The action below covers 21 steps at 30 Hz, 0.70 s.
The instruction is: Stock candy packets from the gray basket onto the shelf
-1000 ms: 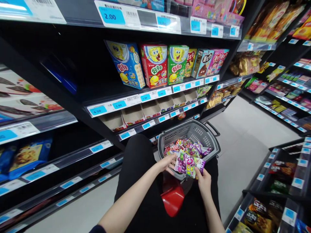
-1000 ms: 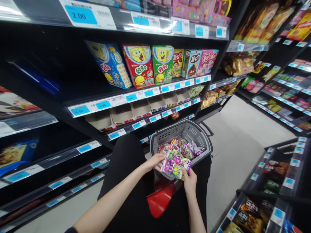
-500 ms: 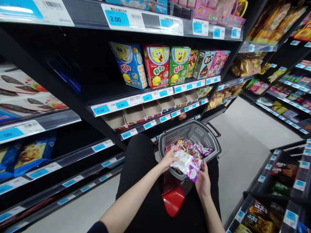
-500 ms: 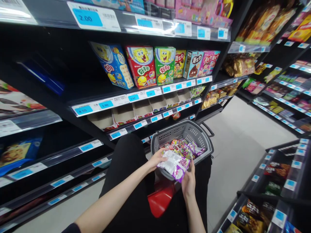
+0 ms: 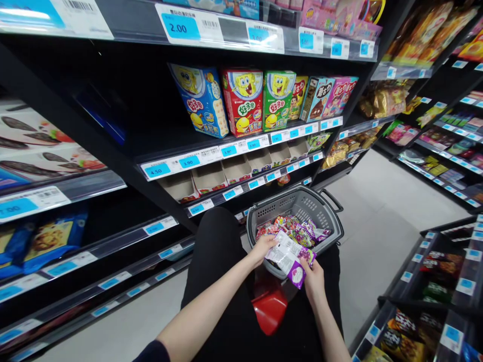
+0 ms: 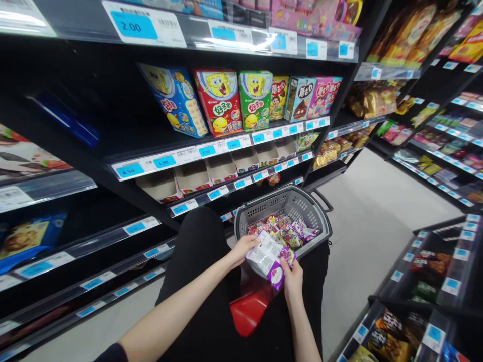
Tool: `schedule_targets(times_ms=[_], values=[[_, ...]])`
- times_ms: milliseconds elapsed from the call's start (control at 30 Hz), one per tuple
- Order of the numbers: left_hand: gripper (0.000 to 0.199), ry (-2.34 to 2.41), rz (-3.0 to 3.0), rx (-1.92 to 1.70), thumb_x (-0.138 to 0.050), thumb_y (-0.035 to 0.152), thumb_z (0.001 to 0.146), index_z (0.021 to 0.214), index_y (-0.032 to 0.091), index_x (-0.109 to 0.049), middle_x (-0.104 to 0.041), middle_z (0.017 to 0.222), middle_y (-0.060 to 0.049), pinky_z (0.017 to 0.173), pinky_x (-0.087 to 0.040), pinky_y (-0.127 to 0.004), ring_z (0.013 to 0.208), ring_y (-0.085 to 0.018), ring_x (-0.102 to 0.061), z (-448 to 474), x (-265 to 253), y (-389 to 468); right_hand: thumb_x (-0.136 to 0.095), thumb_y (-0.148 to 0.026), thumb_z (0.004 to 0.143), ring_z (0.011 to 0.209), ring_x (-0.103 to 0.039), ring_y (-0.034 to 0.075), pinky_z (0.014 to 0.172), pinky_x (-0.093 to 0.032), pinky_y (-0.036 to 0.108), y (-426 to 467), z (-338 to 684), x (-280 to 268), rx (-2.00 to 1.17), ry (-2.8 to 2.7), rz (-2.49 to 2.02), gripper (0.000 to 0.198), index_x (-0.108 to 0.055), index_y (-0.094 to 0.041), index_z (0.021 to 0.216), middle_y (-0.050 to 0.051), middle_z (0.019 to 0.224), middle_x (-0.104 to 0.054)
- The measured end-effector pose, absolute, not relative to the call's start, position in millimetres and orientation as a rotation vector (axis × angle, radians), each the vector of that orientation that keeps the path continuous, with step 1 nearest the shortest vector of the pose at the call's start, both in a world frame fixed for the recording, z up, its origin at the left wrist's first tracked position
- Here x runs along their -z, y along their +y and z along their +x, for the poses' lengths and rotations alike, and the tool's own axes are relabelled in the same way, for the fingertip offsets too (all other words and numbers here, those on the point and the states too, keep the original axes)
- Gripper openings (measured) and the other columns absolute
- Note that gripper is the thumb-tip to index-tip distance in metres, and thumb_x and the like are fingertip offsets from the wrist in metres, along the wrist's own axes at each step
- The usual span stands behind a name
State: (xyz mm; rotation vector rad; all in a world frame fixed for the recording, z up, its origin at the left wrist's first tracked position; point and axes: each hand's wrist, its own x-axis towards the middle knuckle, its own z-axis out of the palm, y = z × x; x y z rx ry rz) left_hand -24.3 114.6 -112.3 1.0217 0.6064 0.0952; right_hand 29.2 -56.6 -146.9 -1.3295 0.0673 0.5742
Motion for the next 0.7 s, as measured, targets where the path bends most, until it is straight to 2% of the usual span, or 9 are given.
schedule_targets(times_ms=[133, 233, 300, 367, 433, 500, 600, 700], values=[[0.035, 0.525, 0.902, -0.013, -0.074, 0.035, 0.051, 0.072, 0.009, -0.062, -0.062, 0.064, -0.004, 0.061, -0.041, -0.024, 0.059, -0.012, -0.055, -26.2, 106.7, 113.8, -0.070, -0.034, 0.061, 0.085, -0.064, 0.026, 0.073, -0.050, 0.040, -53.3, 24.3, 135.5, -0.722, 0.042, -1.159, 0.041, -0.062, -0.018, 0.099, 0.008, 0.095, -0.069], [0.046, 0.631, 0.826, 0.132, -0.067, 0.050, 0.058, 0.080, 0.011, -0.062, -0.063, 0.075, -0.007, 0.068, -0.044, -0.032, 0.068, -0.016, -0.057, -29.9, 103.6, 117.7, -0.072, -0.032, 0.059, 0.085, -0.063, 0.026, 0.078, -0.047, 0.042, -58.0, 27.0, 131.3, -0.558, -0.040, -1.372, 0.033, -0.067, -0.017, 0.089, 0.007, 0.088, -0.070], [0.051, 0.665, 0.710, 0.338, -0.059, 0.057, 0.062, 0.087, 0.012, -0.060, -0.062, 0.082, -0.009, 0.070, -0.045, -0.041, 0.074, -0.022, -0.058, -32.5, 103.8, 121.7, -0.071, -0.029, 0.060, 0.093, -0.059, 0.027, 0.087, -0.041, 0.044, -62.3, 29.3, 127.6, -0.441, -0.225, -1.521, 0.026, -0.070, -0.019, 0.084, 0.006, 0.088, -0.070], [0.046, 0.605, 0.593, 0.457, -0.061, 0.047, 0.066, 0.093, 0.011, -0.058, -0.062, 0.083, -0.010, 0.071, -0.045, -0.045, 0.079, -0.025, -0.059, -34.4, 105.8, 125.0, -0.067, -0.027, 0.065, 0.106, -0.051, 0.027, 0.094, -0.034, 0.046, -65.4, 30.3, 122.9, -0.387, -0.468, -1.601, 0.020, -0.071, -0.023, 0.084, 0.006, 0.094, -0.069], [0.040, 0.552, 0.572, 0.413, -0.065, 0.025, 0.065, 0.101, 0.011, -0.055, -0.062, 0.081, -0.009, 0.074, -0.046, -0.044, 0.081, -0.024, -0.060, -35.4, 108.1, 126.7, -0.067, -0.025, 0.064, 0.115, -0.042, 0.027, 0.099, -0.028, 0.047, -66.8, 30.6, 119.3, -0.366, -0.612, -1.667, 0.018, -0.071, -0.027, 0.081, 0.005, 0.103, -0.066], [0.054, 0.530, 0.624, 0.328, -0.064, 0.007, 0.061, 0.112, 0.014, -0.049, -0.061, 0.081, -0.006, 0.074, -0.047, -0.040, 0.078, -0.021, -0.062, -35.7, 109.5, 126.8, -0.070, -0.027, 0.060, 0.120, -0.037, 0.027, 0.101, -0.024, 0.046, -66.7, 31.4, 118.9, -0.329, -0.544, -1.698, 0.024, -0.070, -0.028, 0.083, 0.004, 0.114, -0.061], [0.074, 0.463, 0.674, 0.254, -0.063, -0.001, 0.057, 0.123, 0.022, -0.041, -0.061, 0.089, -0.005, 0.069, -0.049, -0.032, 0.075, -0.017, -0.063, -35.0, 108.9, 125.0, -0.064, -0.043, 0.064, 0.115, -0.044, 0.026, 0.096, -0.032, 0.045, -65.8, 33.6, 121.7, -0.375, -0.136, -1.494, 0.039, -0.064, -0.027, 0.100, 0.005, 0.117, -0.058], [0.069, 0.358, 0.682, 0.197, -0.065, -0.002, 0.053, 0.117, 0.019, -0.048, -0.062, 0.093, -0.007, 0.067, -0.049, -0.025, 0.076, -0.016, -0.062, -33.7, 107.1, 121.2, -0.048, -0.058, 0.072, 0.104, -0.055, 0.027, 0.085, -0.043, 0.046, -66.3, 33.5, 120.7, -0.733, 0.089, -1.119, 0.053, -0.058, -0.022, 0.109, 0.009, 0.110, -0.062]])
